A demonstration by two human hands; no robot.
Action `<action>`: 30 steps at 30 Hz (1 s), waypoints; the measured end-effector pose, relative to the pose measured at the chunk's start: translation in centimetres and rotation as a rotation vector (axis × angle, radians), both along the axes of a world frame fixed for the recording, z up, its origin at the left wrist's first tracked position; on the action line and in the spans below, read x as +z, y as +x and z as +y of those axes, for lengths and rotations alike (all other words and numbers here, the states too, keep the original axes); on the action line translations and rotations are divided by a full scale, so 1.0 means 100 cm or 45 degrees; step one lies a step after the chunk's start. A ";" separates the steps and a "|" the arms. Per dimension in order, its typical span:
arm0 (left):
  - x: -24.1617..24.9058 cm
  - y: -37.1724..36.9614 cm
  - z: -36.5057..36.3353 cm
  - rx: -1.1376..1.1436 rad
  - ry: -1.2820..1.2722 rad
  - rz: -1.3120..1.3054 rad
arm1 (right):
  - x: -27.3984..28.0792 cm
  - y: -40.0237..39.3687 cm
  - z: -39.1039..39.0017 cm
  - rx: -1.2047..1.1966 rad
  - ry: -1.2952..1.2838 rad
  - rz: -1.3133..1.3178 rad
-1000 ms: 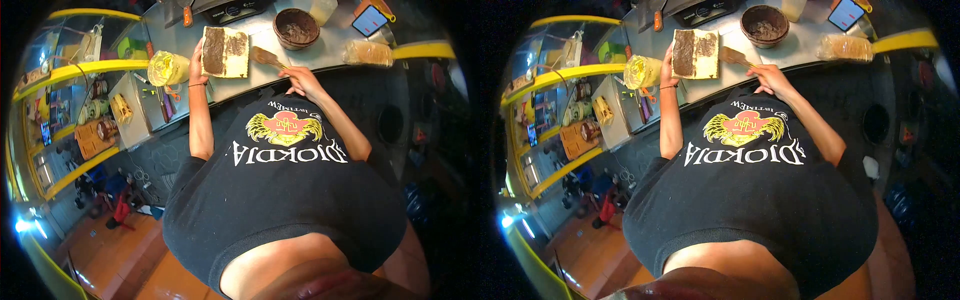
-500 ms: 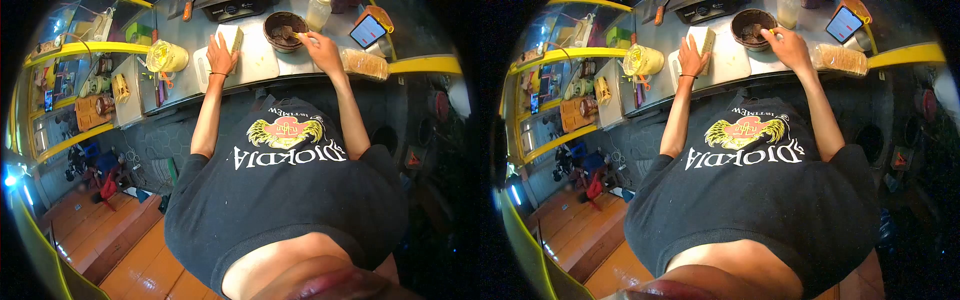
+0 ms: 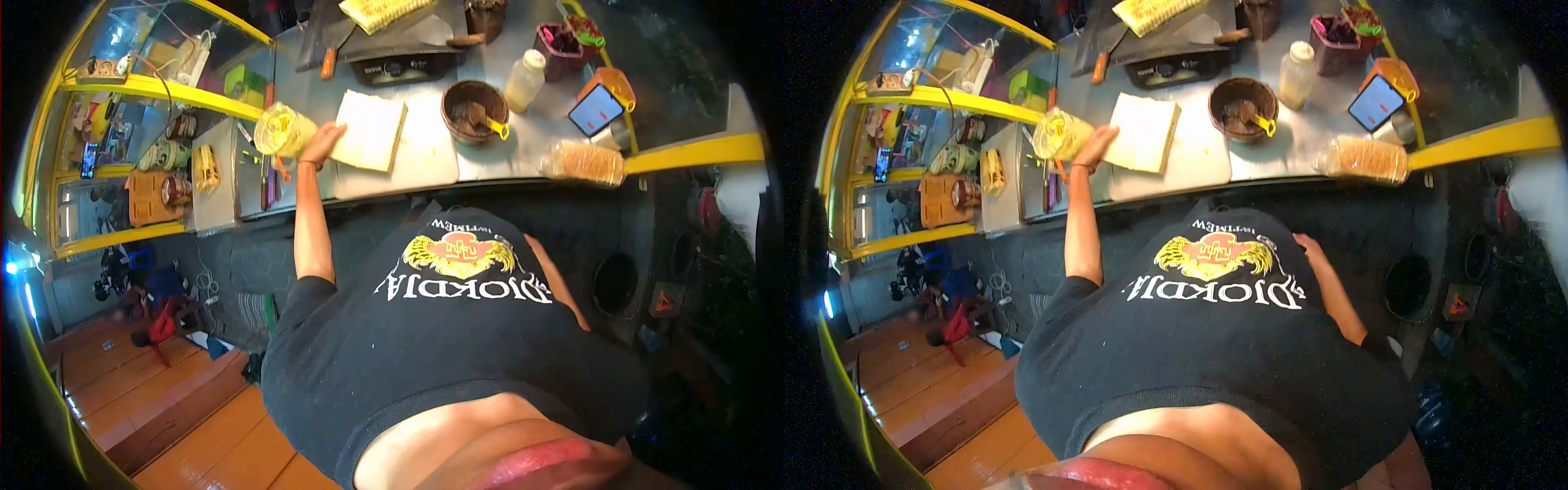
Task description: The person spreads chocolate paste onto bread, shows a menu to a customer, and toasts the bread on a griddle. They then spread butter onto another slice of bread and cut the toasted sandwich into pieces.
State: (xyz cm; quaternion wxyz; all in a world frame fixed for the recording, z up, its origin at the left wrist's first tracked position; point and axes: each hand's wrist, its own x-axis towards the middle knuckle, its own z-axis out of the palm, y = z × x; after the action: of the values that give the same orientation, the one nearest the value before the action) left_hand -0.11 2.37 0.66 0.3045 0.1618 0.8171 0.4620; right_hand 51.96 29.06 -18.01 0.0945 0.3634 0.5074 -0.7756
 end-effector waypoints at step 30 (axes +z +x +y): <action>0.166 -0.145 0.037 -0.165 0.561 -0.138 | 0.277 -0.372 0.116 -0.201 0.256 0.344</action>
State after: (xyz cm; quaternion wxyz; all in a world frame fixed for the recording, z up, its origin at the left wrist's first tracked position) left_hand -14.58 6.11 17.25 0.3342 0.2514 0.6670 0.6166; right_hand 14.79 40.66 9.72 -0.0725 0.3024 0.5604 -0.7677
